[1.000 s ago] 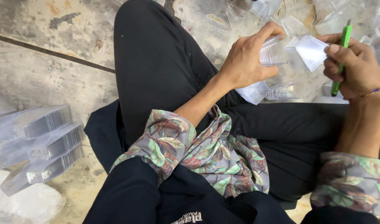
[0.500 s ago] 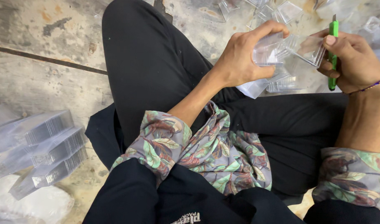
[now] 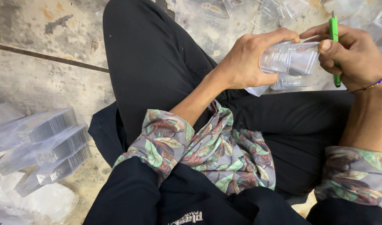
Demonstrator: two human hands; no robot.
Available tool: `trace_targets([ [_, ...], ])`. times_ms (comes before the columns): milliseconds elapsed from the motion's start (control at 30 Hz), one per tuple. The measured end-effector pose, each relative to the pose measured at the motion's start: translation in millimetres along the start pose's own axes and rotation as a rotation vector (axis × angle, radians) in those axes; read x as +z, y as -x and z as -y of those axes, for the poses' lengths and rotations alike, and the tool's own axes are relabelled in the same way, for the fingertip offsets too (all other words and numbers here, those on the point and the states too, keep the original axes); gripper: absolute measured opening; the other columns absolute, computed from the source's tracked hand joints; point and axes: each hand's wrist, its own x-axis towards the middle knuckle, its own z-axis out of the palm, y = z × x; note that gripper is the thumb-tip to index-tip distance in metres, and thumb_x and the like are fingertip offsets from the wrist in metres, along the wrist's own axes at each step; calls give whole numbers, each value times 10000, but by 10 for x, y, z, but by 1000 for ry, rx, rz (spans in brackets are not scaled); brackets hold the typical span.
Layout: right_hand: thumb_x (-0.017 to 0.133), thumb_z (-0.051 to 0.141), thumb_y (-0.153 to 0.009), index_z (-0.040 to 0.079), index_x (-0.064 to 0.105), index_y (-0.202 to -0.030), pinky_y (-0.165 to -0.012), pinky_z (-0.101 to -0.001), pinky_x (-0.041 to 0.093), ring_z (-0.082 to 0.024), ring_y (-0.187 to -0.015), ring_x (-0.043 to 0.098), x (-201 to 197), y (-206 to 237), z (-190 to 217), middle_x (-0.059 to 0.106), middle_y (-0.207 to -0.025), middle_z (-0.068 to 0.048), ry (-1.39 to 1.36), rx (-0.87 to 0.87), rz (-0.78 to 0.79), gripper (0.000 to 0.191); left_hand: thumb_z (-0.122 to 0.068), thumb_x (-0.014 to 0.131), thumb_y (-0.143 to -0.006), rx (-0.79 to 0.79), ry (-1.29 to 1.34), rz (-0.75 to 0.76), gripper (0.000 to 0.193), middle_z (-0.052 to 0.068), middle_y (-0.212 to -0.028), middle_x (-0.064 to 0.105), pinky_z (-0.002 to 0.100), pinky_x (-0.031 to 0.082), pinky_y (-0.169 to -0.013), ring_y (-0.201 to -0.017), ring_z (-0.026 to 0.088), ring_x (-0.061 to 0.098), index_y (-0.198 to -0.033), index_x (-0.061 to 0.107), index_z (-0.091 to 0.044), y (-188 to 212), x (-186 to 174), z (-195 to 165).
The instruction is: The person sits on the floor holding a stack of clear plastic cups and uses a green utility knife to trim and separate cups one at a time, setting trimmed cups aside and picking up new stacks from the piles around them.
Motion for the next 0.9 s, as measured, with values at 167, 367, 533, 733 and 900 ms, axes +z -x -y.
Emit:
trace_targets([
  [167, 689, 330, -942, -2, 515, -1422, -463, -175, 303, -12, -563, 405, 51, -33, 40, 633, -840, 38, -19, -23, 33, 609, -179, 791, -721, -35, -34, 8, 621, 66, -1164, 740, 383, 593, -923, -1045, 316, 738, -1307, 586, -171, 10, 20, -11],
  [367, 715, 385, -955, 26, 518, -1443, -470, -158, 310, -2, -565, 406, 120, 11, 60, 618, -830, 34, -63, -85, 55, 637, -176, 796, -728, 25, -33, -18, 657, 71, -1225, 726, 385, 591, -953, -1090, 326, 724, -1340, 555, -163, 39, 78, 7],
  [533, 673, 391, -991, 47, 568, -1405, -493, -165, 333, -2, -571, 431, 227, 55, 8, 545, -750, 68, -24, -115, 22, 548, -209, 828, -767, -66, 44, 27, 715, 63, -1267, 736, 355, 604, -1012, -1163, 272, 751, -1422, 543, -188, 66, 123, 65],
  [733, 586, 155, -1079, -4, 610, -1251, -486, -213, 350, -56, -574, 452, 465, 78, -191, 535, -769, 24, 72, 4, -115, 236, -382, 799, -1039, -41, 458, -51, 720, 43, -1603, 459, 340, 416, -1271, -1527, 211, 437, -1579, 359, -202, 124, 224, 127],
  [900, 516, -56, -942, -32, 656, -1165, -483, -215, 335, -66, -575, 459, 493, 305, -305, 605, -834, -4, -61, -16, -202, 265, -549, 617, -1127, -186, 728, -51, 618, 65, -1579, 477, 425, 344, -1283, -1524, 197, 410, -1582, 426, -178, 68, 257, 176],
])
